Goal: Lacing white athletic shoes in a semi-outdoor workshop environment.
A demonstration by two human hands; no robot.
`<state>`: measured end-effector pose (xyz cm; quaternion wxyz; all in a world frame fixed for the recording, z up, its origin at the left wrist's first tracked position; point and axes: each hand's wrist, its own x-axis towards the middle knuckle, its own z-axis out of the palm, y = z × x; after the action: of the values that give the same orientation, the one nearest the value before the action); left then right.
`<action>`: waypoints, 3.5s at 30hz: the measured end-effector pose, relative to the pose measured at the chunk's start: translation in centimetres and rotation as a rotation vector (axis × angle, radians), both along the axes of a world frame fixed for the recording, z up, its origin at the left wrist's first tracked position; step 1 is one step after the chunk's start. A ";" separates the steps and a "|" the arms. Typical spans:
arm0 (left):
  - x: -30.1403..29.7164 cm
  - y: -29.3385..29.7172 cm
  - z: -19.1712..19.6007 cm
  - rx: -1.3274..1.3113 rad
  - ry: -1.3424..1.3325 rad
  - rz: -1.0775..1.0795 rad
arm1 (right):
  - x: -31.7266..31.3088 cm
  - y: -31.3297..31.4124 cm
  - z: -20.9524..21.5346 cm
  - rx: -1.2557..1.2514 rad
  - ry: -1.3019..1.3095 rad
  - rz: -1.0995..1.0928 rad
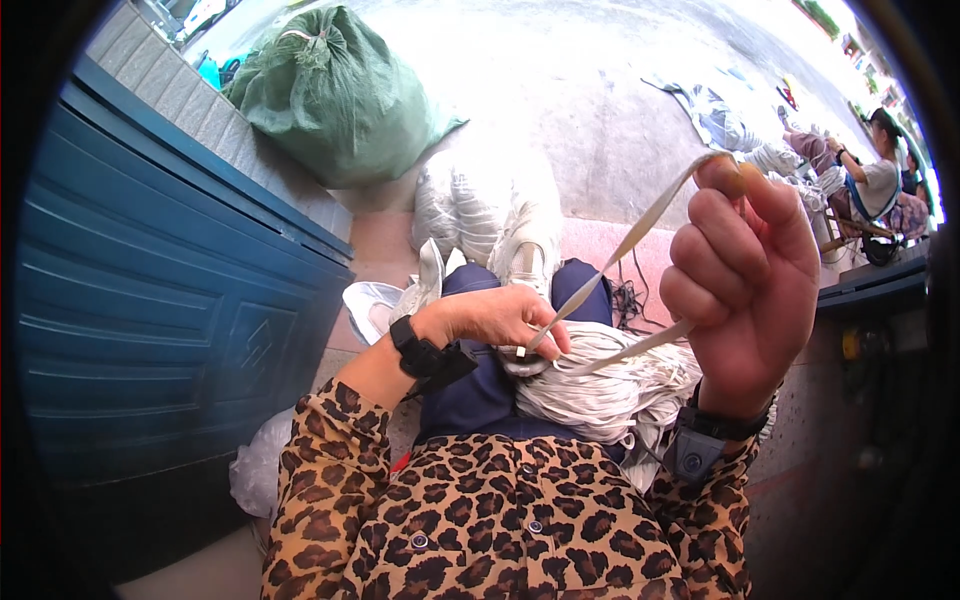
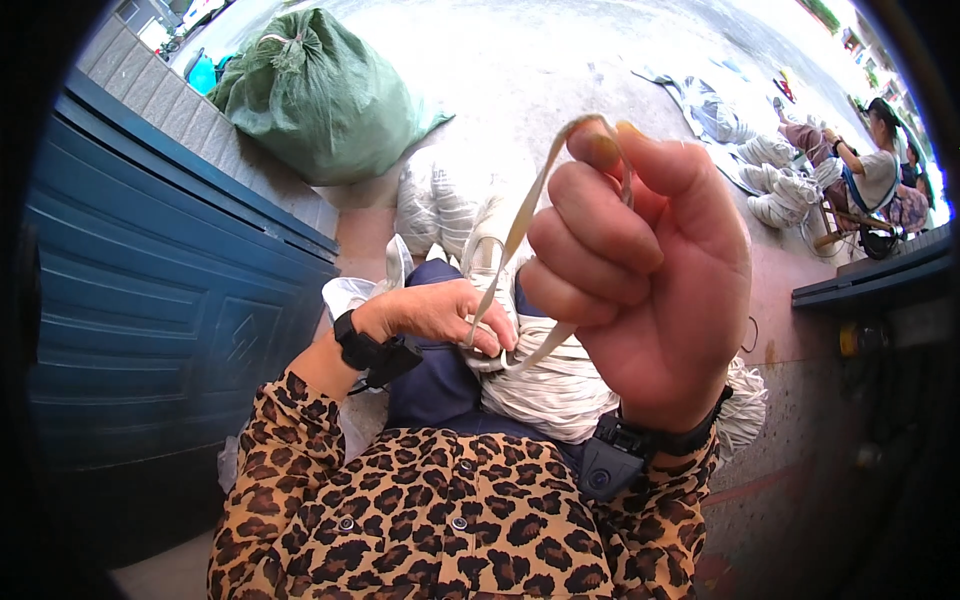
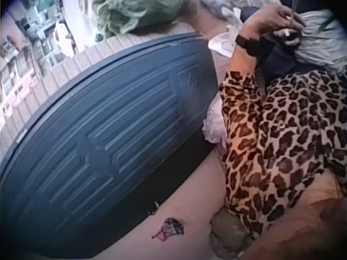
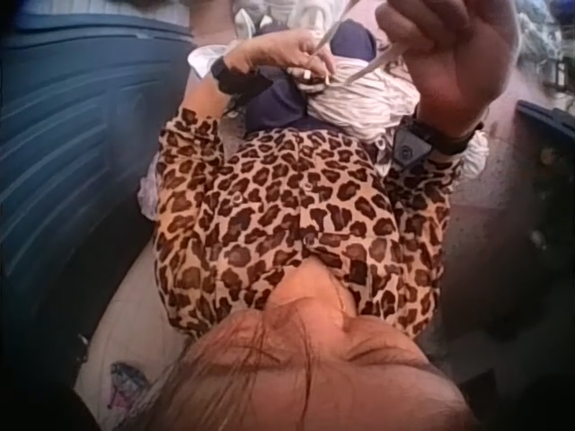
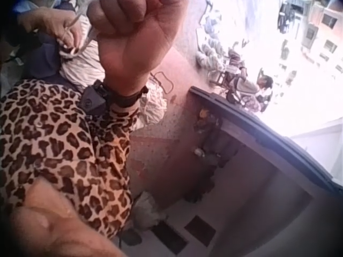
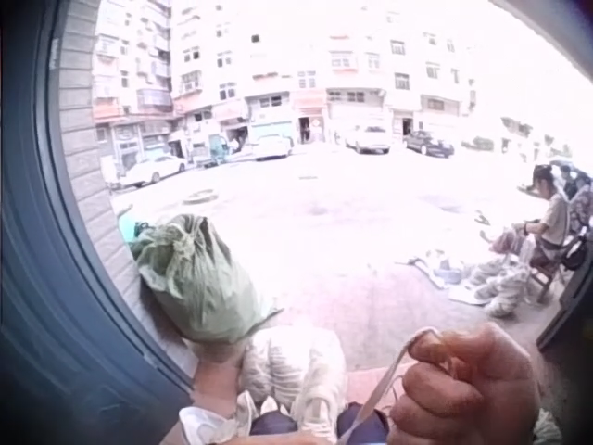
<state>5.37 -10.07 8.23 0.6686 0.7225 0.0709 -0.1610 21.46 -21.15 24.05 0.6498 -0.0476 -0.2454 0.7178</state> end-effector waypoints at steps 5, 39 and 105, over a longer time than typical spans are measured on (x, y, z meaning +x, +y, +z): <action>-0.5 -0.5 1.9 0.191 -0.149 0.053 | -0.2 0.8 -0.3 0.046 0.023 0.091; -15.3 9.1 4.5 0.162 -0.363 1.343 | -0.2 -3.5 -22.6 -0.464 -1.309 -0.093; -0.9 -4.5 -9.2 1.271 -0.177 0.670 | -2.1 -2.3 -27.2 -0.275 -1.829 -0.621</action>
<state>4.47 -14.61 -0.96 0.1361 0.9214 0.3142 0.1839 19.39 -23.47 -3.12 0.3574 -0.7243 -0.5458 0.2230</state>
